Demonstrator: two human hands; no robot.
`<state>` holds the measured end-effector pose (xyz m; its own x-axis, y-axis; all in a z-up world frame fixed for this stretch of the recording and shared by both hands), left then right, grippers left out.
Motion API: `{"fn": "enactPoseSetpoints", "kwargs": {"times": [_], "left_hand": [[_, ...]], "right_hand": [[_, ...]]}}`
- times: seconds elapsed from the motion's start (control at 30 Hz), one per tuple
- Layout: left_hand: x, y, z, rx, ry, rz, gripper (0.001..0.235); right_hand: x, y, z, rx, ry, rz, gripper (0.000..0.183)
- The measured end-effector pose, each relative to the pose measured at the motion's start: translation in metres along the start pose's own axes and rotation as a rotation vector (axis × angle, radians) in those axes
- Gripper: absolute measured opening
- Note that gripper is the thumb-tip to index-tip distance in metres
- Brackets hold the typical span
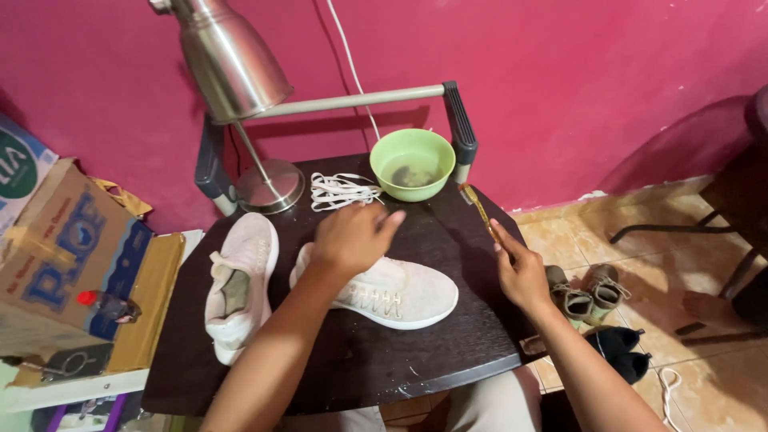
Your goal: The person cleans a pair of white sneakers using a toothbrush and a bowl of water. They scrub the soles, sides, and uppers of the shoes, repeatedly dipping the brush into the water to keep it wet.
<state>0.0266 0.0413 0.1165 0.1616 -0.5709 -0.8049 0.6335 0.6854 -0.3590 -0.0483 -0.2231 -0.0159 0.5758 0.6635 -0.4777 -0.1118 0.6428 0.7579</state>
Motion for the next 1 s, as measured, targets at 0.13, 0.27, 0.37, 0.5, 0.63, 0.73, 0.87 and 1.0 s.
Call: {"fn": "enactPoseSetpoints", "kwargs": {"times": [0.13, 0.27, 0.37, 0.5, 0.63, 0.73, 0.87, 1.0], "left_hand": [[0.023, 0.083, -0.063, -0.351, 0.12, 0.32, 0.069], [0.033, 0.061, -0.082, -0.44, 0.579, 0.118, 0.071], [0.074, 0.092, -0.091, -0.572, 0.477, -0.204, 0.064], [0.126, 0.118, -0.113, -1.084, 0.379, -0.835, 0.057], [0.13, 0.115, -0.143, -1.448, 0.332, -1.046, 0.073], [0.152, 0.118, -0.132, -1.365, 0.23, -1.325, 0.085], [0.136, 0.122, -0.141, -1.514, 0.015, -1.37, 0.051], [0.137, 0.125, -0.137, -1.419, -0.097, -1.537, 0.039]], "right_hand": [[0.015, 0.036, -0.017, -0.084, 0.056, -0.002, 0.051], [0.03, 0.06, -0.038, -0.132, 0.078, 0.012, 0.05], [0.039, 0.096, -0.056, -0.099, 0.114, 0.049, 0.054], [0.074, 0.103, -0.105, 0.076, 0.208, 0.079, 0.067], [0.093, 0.08, -0.147, 0.127, 0.266, -0.124, 0.082], [0.09, 0.057, -0.151, 0.095, 0.104, -0.073, 0.068], [0.1, 0.082, -0.167, 0.021, 0.275, 0.085, 0.069], [0.099, 0.072, -0.166, 0.029, 0.206, -0.065, 0.07]]}}
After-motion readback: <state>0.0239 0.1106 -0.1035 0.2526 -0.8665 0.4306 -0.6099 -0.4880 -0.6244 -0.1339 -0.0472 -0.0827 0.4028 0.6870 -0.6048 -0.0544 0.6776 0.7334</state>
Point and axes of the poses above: each hand's wrist, its own z-axis towards the middle knuckle, its own x-axis out of the palm, y = z × x, the point moved 10 cm from there along z, towards the middle knuckle, and after that the axes turned 6 degrees about -y, right-handed, at the moved point
